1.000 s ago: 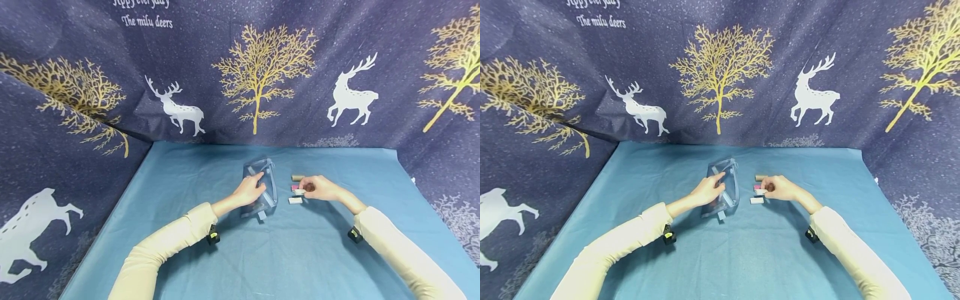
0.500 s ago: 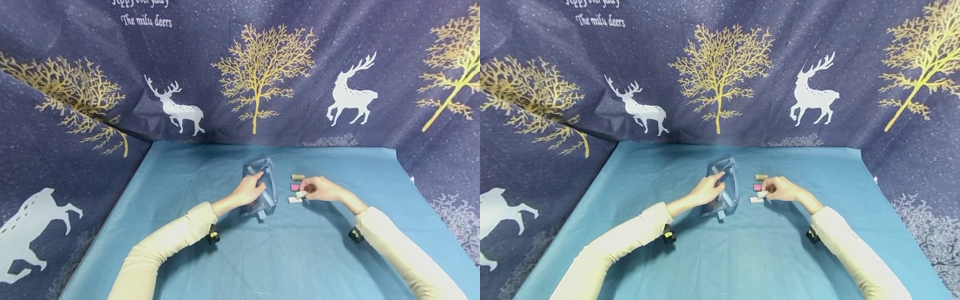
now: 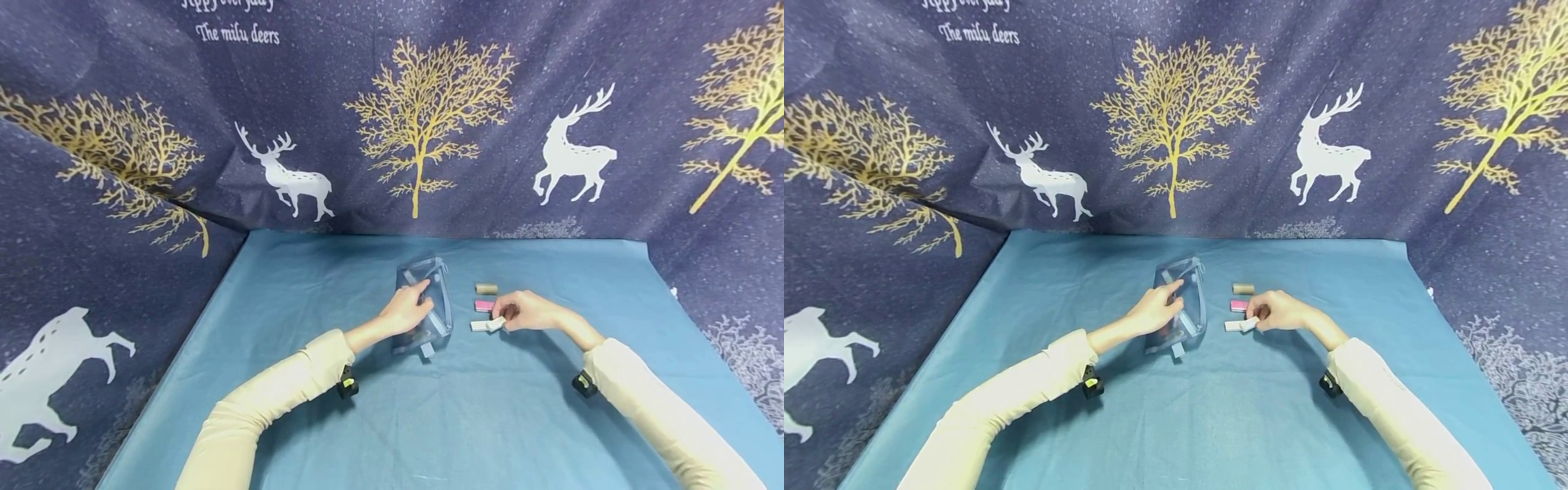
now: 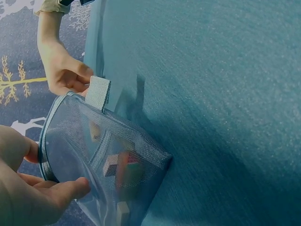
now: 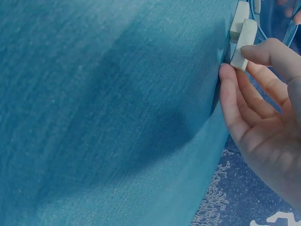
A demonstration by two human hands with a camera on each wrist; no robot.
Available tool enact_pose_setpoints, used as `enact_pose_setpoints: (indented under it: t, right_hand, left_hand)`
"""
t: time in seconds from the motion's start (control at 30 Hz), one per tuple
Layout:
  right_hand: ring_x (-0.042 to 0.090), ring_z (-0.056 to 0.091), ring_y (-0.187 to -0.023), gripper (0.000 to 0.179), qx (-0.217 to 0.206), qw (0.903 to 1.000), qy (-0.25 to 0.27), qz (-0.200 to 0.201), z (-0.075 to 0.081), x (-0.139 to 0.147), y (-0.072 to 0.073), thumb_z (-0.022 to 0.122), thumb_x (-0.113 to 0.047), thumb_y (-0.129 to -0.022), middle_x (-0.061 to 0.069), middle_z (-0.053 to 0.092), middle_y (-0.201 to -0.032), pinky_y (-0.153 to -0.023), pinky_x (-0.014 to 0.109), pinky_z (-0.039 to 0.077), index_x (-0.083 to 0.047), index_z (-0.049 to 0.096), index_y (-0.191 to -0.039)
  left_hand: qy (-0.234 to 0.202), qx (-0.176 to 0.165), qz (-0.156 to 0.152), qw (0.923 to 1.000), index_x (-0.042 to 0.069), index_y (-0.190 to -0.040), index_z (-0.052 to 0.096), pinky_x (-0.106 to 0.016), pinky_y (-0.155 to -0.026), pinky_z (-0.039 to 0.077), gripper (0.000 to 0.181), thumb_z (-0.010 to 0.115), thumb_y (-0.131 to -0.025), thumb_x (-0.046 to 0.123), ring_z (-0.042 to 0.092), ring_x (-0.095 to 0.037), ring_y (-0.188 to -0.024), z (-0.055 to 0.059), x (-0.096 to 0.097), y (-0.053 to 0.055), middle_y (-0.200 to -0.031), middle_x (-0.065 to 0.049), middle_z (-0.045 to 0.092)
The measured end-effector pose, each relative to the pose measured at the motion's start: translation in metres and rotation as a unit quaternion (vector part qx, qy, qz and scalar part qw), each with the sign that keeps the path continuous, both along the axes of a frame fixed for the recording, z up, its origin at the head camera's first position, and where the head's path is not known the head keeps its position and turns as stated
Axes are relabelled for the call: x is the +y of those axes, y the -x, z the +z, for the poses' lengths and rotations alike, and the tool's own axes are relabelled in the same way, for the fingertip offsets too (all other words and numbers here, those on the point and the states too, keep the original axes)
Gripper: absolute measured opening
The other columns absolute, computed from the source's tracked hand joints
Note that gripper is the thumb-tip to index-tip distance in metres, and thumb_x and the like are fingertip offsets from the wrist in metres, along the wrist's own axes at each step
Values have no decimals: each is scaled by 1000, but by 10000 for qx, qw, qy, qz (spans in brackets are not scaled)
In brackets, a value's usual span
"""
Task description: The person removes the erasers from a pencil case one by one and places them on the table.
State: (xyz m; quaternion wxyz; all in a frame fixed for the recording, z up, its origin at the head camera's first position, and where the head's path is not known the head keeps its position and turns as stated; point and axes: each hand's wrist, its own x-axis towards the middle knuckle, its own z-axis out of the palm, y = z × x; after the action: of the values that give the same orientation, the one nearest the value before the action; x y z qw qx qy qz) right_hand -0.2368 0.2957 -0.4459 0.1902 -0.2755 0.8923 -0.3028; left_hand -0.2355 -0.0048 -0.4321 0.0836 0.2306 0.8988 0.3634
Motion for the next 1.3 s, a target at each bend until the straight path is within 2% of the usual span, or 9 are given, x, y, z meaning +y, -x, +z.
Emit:
enact_pose_setpoints:
  t: [0.33, 0.5, 1.07, 1.3]
  right_hand:
    - [14, 61, -75, 21, -28, 9999, -103, -58, 1, 5, 0, 64, -2, -72, 4, 66, -84, -64, 23, 50, -12, 64, -90]
    - [13, 61, -78, 20, -12, 9998, -185, -82, 1, 9, 0, 64, -2, -72, 3, 66, -85, -67, 23, 49, -13, 64, -90]
    - [8, 59, -71, 21, -19, 9990, -445, -88, 4, 14, 3, 69, -4, -71, 3, 67, -81, -62, 22, 47, -11, 68, -91]
    - [11, 60, -78, 25, -8, 9982, -511, -311, 6, 13, 3, 72, -10, -71, 3, 67, -87, -64, 24, 48, -13, 67, -96]
  left_hand:
    - [17, 7, 17, 10000, 3, -140, 35, -20, -35, 32, 55, 42, -89, 21, 34, -5, -29, 0, 0, -1, -40, 7, 34]
    - [27, 87, 11, 10000, 2, -140, 36, -20, -36, 35, 55, 42, -89, 21, 35, -5, -28, 1, -1, -1, -39, 7, 35]
    - [-48, -21, -33, 10000, 2, -140, 34, -21, -35, 37, 55, 41, -90, 21, 39, -6, -28, 0, 0, 0, -38, 6, 38]
    - [130, 28, 24, 9999, 4, -140, 35, -21, -41, 40, 55, 41, -90, 23, 37, -5, -29, -2, 0, 1, -40, 7, 37]
